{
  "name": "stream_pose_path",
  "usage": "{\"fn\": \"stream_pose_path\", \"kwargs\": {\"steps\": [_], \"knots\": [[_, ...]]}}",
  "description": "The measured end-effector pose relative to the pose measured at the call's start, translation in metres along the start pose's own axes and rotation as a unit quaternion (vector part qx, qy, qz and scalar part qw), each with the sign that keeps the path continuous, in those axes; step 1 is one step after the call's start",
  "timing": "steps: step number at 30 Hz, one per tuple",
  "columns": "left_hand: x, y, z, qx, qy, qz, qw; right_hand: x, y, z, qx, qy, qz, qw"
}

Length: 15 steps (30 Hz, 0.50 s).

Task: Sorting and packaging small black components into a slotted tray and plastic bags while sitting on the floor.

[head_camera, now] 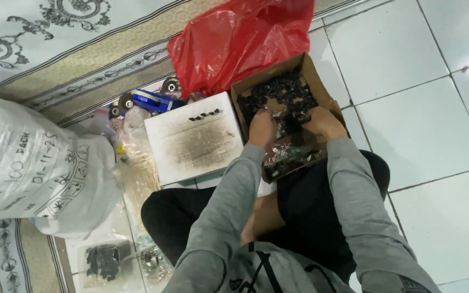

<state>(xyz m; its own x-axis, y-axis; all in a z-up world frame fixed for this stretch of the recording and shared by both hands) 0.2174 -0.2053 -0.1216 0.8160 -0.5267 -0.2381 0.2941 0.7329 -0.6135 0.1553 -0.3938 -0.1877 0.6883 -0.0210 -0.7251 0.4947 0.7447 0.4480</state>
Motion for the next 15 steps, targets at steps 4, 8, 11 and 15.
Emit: {"fn": "stream_pose_path", "kwargs": {"steps": [4, 8, 11, 15], "knots": [[0.024, -0.023, 0.006, 0.017, 0.025, 0.006, 1.000, 0.002, 0.009, -0.002, 0.021, 0.004, 0.001, 1.000], [0.054, -0.008, -0.024, 0.051, 0.051, -0.014, 0.997, -0.004, 0.023, 0.006, 0.045, 0.010, 0.021, 0.999], [0.056, -0.019, -0.018, 0.068, 0.059, -0.021, 0.996, 0.005, 0.019, 0.001, 0.060, 0.017, 0.020, 0.998], [0.061, -0.024, -0.014, 0.069, 0.054, -0.023, 0.996, 0.011, 0.019, -0.003, 0.079, 0.026, 0.026, 0.996]]}}
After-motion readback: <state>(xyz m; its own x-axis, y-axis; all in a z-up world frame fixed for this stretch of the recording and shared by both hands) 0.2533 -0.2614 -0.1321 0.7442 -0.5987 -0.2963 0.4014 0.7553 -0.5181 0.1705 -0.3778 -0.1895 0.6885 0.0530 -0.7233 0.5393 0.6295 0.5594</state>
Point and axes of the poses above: each hand's wrist, its own x-axis towards the middle knuckle, its own z-axis out of the back of the hand, y = z × x, the point moved 10 cm from there along x, towards the middle knuckle, and after that the axes turned 11 degrees about y, right-handed, at the moved point
